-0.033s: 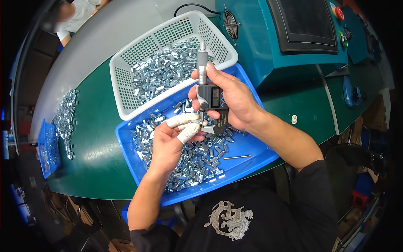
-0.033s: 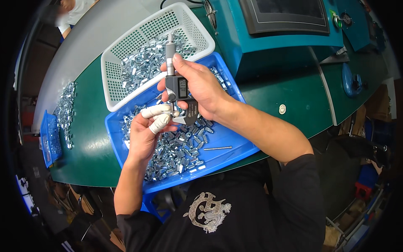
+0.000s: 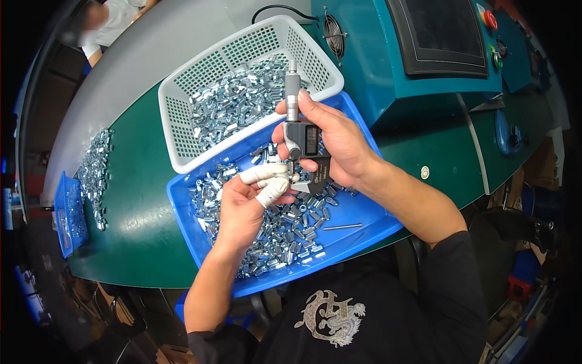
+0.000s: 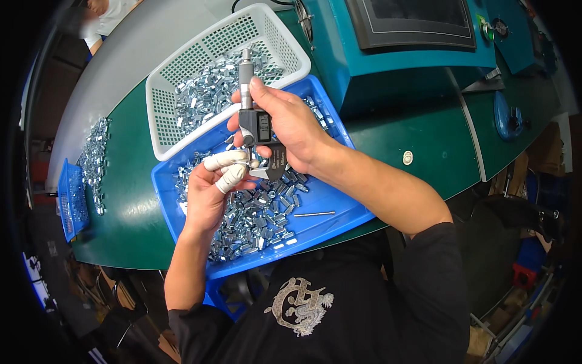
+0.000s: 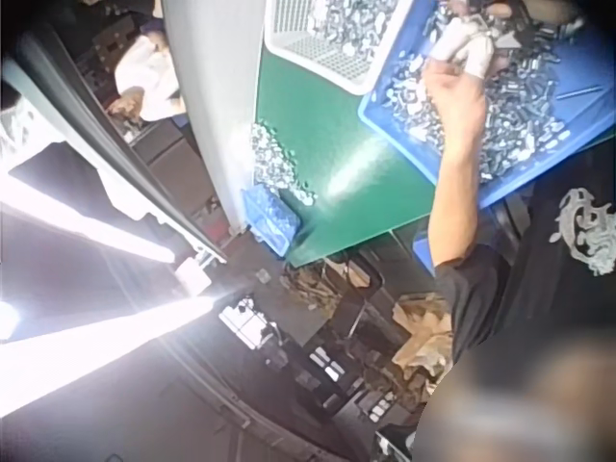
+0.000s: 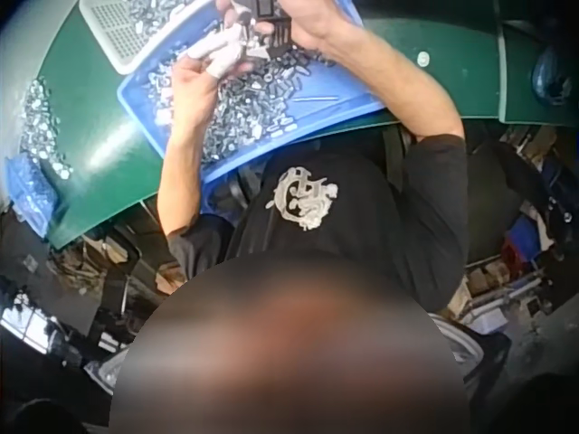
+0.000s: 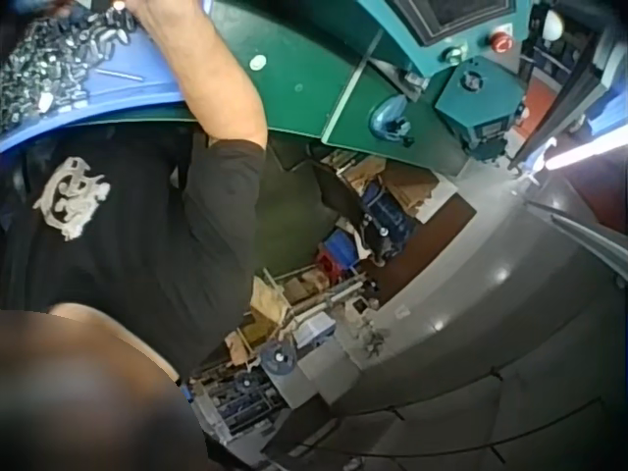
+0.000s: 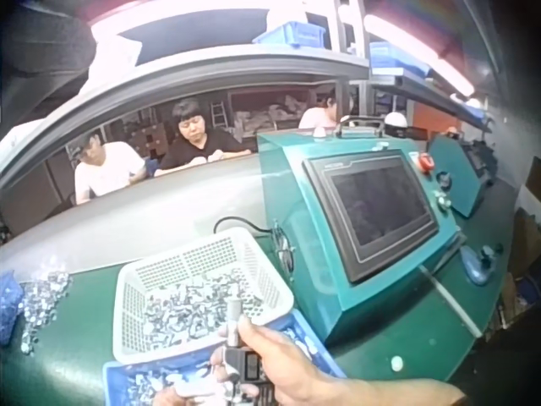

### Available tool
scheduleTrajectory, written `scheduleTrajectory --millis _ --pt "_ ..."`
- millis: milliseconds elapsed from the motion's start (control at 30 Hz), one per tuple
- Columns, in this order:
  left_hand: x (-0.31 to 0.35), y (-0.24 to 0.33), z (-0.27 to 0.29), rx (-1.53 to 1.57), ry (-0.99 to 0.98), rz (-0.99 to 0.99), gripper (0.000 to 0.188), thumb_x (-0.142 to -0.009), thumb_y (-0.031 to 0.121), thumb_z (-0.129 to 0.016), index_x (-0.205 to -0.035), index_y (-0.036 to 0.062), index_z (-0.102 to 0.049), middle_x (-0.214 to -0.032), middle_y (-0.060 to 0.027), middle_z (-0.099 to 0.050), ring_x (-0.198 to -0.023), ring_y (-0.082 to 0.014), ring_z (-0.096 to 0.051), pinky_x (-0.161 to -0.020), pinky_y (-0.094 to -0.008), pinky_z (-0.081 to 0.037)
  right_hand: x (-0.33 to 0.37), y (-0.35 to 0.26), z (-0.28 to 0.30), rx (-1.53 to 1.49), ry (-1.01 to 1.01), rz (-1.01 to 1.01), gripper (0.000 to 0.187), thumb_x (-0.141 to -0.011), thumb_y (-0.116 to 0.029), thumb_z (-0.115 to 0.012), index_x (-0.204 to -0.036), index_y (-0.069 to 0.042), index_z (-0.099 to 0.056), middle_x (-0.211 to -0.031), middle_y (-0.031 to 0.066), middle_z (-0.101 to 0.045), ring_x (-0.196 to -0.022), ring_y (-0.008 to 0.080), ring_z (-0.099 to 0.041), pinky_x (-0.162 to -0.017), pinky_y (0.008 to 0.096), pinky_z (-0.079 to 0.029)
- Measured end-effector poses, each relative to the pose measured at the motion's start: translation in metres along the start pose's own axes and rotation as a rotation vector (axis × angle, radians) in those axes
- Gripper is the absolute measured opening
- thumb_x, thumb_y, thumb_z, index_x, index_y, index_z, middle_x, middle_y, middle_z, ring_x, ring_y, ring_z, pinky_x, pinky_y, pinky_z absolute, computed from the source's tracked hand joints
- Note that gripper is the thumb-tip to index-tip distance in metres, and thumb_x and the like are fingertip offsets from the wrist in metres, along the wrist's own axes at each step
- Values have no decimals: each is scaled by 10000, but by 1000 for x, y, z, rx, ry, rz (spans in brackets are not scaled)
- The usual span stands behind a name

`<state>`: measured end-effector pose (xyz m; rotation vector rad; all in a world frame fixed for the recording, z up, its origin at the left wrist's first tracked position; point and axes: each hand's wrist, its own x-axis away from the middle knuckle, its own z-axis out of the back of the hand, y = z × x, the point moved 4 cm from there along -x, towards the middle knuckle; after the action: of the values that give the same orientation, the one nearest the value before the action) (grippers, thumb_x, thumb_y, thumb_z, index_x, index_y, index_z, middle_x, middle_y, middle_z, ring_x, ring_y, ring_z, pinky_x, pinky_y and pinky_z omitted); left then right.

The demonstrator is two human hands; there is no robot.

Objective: Measuring small white components using a digital caliper at a manual workstation.

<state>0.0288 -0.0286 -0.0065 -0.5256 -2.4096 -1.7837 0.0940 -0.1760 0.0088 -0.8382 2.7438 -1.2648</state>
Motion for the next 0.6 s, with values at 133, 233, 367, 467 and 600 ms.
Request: scheduleTrajectory --millis 133,233,367,467,600 --pt "2 2 1 -39 -1 -45 218 -848 0 -626 -1066 -12 -627 -978 -119 -669 -860 -199 -663 -704 -292 -577 -1 1 -3 22 -6 -5 424 -982 -429 -379 -1112 -38 -481 -852 117 -625 -678 145 -640 -390 193 -417" --pt "1 4 -2 -48 -5 -42 219 -848 -7 -626 -1066 -12 -627 -977 -116 -669 -848 -199 -666 -702 -288 -579 0 0 -2 42 10 -8 409 -978 -436 -390 -1078 -52 -488 -850 112 -626 -673 139 -640 -386 190 -414" --pt "0 3 -2 -39 -14 -51 220 -847 -4 -630 -1066 -11 -627 -975 -113 -669 -840 -197 -667 -703 -286 -579 0 -1 -2 51 8 2 387 -974 -439 -401 -1053 -72 -493 -849 107 -629 -672 127 -642 -383 185 -412" --pt "1 3 -1 -58 3 -40 220 -847 -2 -630 -1066 -12 -625 -972 -112 -668 -841 -194 -667 -705 -284 -578 0 -1 -2 58 16 0 388 -973 -444 -401 -1051 -76 -495 -848 105 -629 -672 125 -643 -382 184 -412" --pt "0 2 0 -61 7 -52 222 -843 -6 -634 -1064 -20 -622 -976 -110 -667 -833 -183 -663 -714 -283 -576 0 0 -2 37 18 -21 395 -970 -452 -403 -1057 -77 -491 -848 103 -630 -674 126 -643 -381 185 -410"
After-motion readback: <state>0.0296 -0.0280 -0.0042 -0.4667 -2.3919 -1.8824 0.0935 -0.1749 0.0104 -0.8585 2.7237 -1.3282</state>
